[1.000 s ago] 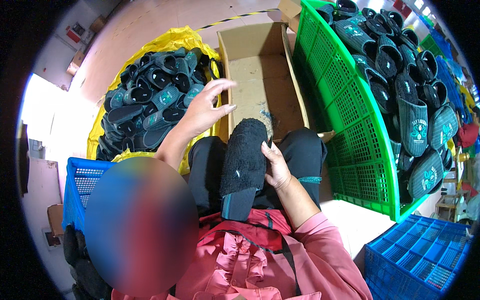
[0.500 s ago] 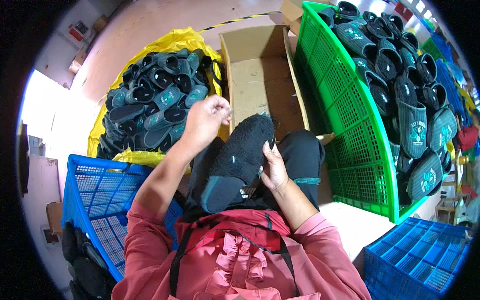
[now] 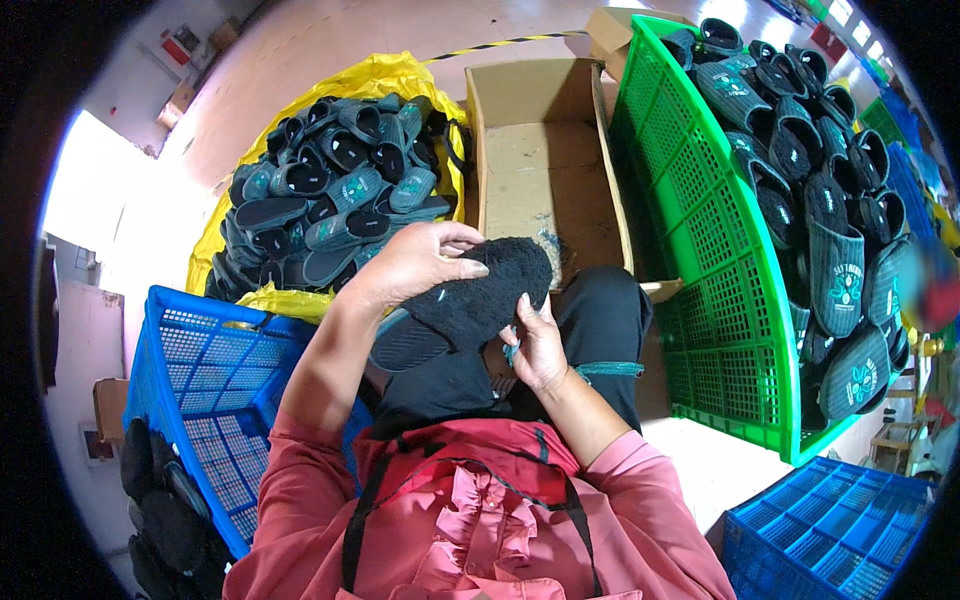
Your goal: The person sits on the floor and repeatedly picks up dark-colored slippers from a blue crate. Using small shears, they trim loose threads and excess material from the slipper soles and edges, then place the finished slippers into a yellow bag.
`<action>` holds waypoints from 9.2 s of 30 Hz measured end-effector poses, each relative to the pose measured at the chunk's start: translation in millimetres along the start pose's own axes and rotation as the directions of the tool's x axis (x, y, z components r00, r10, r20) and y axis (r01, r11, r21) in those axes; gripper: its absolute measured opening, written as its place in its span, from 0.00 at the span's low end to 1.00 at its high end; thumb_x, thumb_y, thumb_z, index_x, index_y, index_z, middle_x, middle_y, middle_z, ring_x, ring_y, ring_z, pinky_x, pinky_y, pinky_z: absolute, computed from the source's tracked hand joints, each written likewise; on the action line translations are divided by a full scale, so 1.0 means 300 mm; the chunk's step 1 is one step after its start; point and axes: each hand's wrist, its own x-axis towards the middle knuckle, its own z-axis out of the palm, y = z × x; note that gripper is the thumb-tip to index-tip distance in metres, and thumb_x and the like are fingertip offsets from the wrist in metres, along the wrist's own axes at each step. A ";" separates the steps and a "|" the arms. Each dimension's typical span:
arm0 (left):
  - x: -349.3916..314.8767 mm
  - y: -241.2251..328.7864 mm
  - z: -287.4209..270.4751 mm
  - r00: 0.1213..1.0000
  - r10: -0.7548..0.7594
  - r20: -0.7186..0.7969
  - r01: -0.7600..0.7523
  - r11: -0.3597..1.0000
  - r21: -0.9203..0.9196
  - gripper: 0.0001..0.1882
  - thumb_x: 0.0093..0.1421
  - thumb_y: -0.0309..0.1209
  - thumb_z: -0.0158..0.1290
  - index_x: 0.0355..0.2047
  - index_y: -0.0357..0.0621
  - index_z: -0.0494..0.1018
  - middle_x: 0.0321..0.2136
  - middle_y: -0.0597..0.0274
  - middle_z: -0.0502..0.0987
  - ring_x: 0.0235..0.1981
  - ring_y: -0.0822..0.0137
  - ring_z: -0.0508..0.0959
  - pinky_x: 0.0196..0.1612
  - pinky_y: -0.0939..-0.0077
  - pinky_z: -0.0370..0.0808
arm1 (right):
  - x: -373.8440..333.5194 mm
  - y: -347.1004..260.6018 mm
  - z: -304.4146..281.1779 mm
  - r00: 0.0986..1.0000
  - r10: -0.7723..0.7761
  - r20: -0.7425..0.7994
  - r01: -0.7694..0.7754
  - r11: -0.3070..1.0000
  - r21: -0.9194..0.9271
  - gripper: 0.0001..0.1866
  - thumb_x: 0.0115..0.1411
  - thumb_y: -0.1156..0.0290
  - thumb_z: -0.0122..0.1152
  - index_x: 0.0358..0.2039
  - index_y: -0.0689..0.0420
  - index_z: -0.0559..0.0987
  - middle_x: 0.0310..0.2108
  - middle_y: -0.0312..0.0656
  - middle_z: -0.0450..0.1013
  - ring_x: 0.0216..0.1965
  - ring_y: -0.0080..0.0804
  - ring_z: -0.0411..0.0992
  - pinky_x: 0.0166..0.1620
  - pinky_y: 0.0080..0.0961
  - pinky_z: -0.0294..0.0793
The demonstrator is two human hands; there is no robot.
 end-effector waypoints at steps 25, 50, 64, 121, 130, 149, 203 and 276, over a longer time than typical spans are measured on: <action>-0.057 -0.107 0.167 0.891 0.210 -0.402 -0.081 0.946 0.314 0.07 0.60 0.28 0.57 0.30 0.39 0.71 0.25 0.52 0.76 0.26 0.56 0.77 0.31 0.66 0.72 | -0.034 -0.284 0.181 0.991 0.039 0.125 0.117 0.171 -0.978 0.21 0.72 0.53 0.44 0.51 0.60 0.66 0.25 0.42 0.72 0.29 0.33 0.73 0.36 0.29 0.72; -0.038 -0.095 0.201 0.922 0.225 -0.316 -0.088 0.914 0.395 0.07 0.59 0.30 0.56 0.31 0.40 0.71 0.26 0.48 0.76 0.29 0.48 0.77 0.33 0.60 0.73 | 0.026 -0.300 0.233 0.984 0.167 0.056 0.101 -0.274 -0.956 0.14 0.65 0.59 0.58 0.38 0.58 0.72 0.32 0.51 0.77 0.37 0.49 0.77 0.38 0.42 0.73; -0.029 -0.079 0.199 0.941 0.146 -0.304 -0.028 0.932 0.360 0.06 0.59 0.29 0.56 0.30 0.41 0.72 0.24 0.50 0.75 0.27 0.52 0.77 0.31 0.62 0.72 | 0.016 -0.320 0.165 0.979 0.188 0.076 0.103 -0.141 -0.985 0.15 0.65 0.58 0.57 0.39 0.59 0.72 0.33 0.50 0.77 0.38 0.48 0.76 0.40 0.39 0.73; 0.053 -0.113 0.131 0.763 0.547 -0.343 -0.196 0.702 0.685 0.08 0.50 0.33 0.61 0.30 0.45 0.80 0.30 0.59 0.76 0.40 0.56 0.75 0.46 0.63 0.71 | -0.100 -0.270 -0.033 0.988 -0.131 -0.083 0.039 0.727 -0.685 0.13 0.57 0.79 0.64 0.40 0.56 0.70 0.33 0.32 0.71 0.35 0.20 0.70 0.42 0.20 0.73; 0.424 -0.054 0.090 0.959 0.141 -0.244 0.115 0.592 0.797 0.15 0.53 0.41 0.60 0.29 0.42 0.82 0.41 0.50 0.80 0.47 0.53 0.78 0.48 0.59 0.76 | -0.096 -0.275 -0.060 0.979 -0.170 -0.117 0.052 0.754 -0.655 0.14 0.55 0.76 0.64 0.39 0.55 0.69 0.33 0.33 0.69 0.35 0.21 0.68 0.41 0.21 0.71; 0.041 -0.290 0.438 0.908 -0.418 0.037 0.261 0.492 -0.830 0.22 0.63 0.44 0.58 0.49 0.41 0.74 0.43 0.61 0.80 0.43 0.66 0.79 0.45 0.66 0.75 | -0.183 -0.341 0.110 0.958 -0.282 0.054 0.060 0.014 -0.998 0.24 0.55 0.70 0.68 0.50 0.64 0.73 0.40 0.47 0.77 0.43 0.33 0.75 0.51 0.29 0.72; -0.391 -0.362 0.316 0.458 -0.074 -0.886 0.108 0.994 -0.027 0.17 0.46 0.20 0.64 0.36 0.37 0.71 0.31 0.50 0.78 0.33 0.53 0.79 0.40 0.66 0.74 | -0.011 0.285 0.125 0.938 -0.311 -0.153 0.117 0.698 -0.706 0.12 0.62 0.74 0.62 0.45 0.62 0.73 0.39 0.40 0.75 0.41 0.28 0.72 0.49 0.26 0.72; -0.368 -0.342 0.211 0.926 0.367 -0.086 0.051 0.103 0.993 0.25 0.59 0.36 0.52 0.49 0.26 0.71 0.48 0.35 0.76 0.22 0.65 0.78 0.24 0.72 0.78 | 0.179 0.156 0.132 0.988 -0.105 0.114 0.145 0.363 -0.920 0.05 0.51 0.79 0.58 0.29 0.59 0.72 0.22 0.31 0.66 0.25 0.18 0.63 0.31 0.21 0.67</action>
